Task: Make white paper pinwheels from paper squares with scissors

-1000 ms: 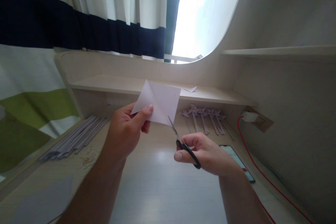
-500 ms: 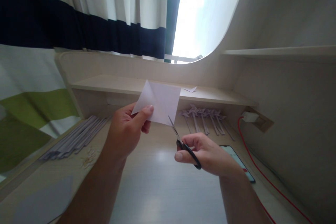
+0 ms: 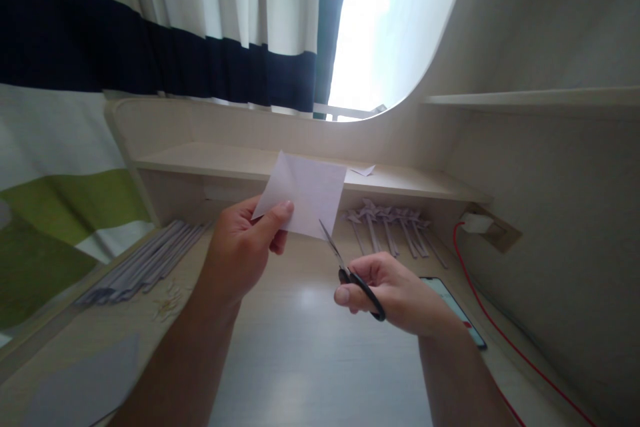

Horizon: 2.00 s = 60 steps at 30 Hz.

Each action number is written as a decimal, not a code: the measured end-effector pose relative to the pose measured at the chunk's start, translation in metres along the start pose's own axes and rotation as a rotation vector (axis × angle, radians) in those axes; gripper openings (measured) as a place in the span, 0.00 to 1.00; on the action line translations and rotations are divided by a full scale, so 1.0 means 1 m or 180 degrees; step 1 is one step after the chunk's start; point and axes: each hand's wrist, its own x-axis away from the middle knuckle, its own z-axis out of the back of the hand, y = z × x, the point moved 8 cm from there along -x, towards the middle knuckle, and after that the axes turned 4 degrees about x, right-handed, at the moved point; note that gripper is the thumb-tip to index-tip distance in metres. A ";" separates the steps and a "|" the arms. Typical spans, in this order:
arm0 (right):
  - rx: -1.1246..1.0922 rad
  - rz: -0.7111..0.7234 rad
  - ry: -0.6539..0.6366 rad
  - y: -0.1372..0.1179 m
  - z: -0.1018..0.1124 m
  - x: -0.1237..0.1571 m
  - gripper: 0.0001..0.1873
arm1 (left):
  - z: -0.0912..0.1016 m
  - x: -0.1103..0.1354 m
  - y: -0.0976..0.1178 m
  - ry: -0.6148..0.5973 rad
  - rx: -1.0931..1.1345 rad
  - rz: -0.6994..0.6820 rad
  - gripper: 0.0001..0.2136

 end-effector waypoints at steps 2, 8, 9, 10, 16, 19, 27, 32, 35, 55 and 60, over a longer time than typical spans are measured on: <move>0.0043 -0.0056 0.0045 0.000 0.001 0.000 0.22 | 0.000 0.000 0.000 0.0009 0.0015 -0.0006 0.16; 0.0105 -0.0142 0.0147 0.002 0.004 0.000 0.23 | 0.000 0.000 -0.001 0.0027 0.0050 0.0003 0.15; 0.0114 -0.0143 0.0157 0.002 0.004 0.000 0.23 | 0.000 0.000 -0.001 0.0026 0.0037 0.0004 0.16; 0.0120 -0.0145 0.0170 0.001 0.005 0.000 0.22 | 0.000 0.000 -0.001 0.0024 0.0027 0.0003 0.16; 0.0092 -0.0209 0.0233 0.000 0.006 -0.001 0.22 | 0.002 0.000 0.000 0.0044 0.0027 0.0012 0.16; 0.0088 -0.0217 0.0260 -0.001 0.006 -0.001 0.22 | 0.002 0.000 -0.001 0.0047 0.0014 0.0004 0.16; 0.0129 -0.0177 0.0284 -0.001 0.008 0.000 0.21 | -0.004 0.000 -0.001 -0.0069 0.0035 0.0058 0.16; -0.0011 -0.0140 0.0277 -0.002 0.007 -0.002 0.22 | -0.013 0.004 0.000 -0.0233 -0.0068 0.0122 0.18; -0.0065 -0.0111 0.0255 -0.001 0.006 -0.002 0.21 | -0.016 0.005 0.000 -0.0283 -0.0134 0.0157 0.18; -0.0048 -0.0147 0.0358 0.000 0.009 -0.001 0.23 | -0.021 0.006 0.001 -0.0339 -0.0225 0.0155 0.19; 0.0046 -0.0170 0.0417 0.000 0.010 -0.003 0.24 | -0.020 0.006 0.001 -0.0345 -0.0230 0.0163 0.19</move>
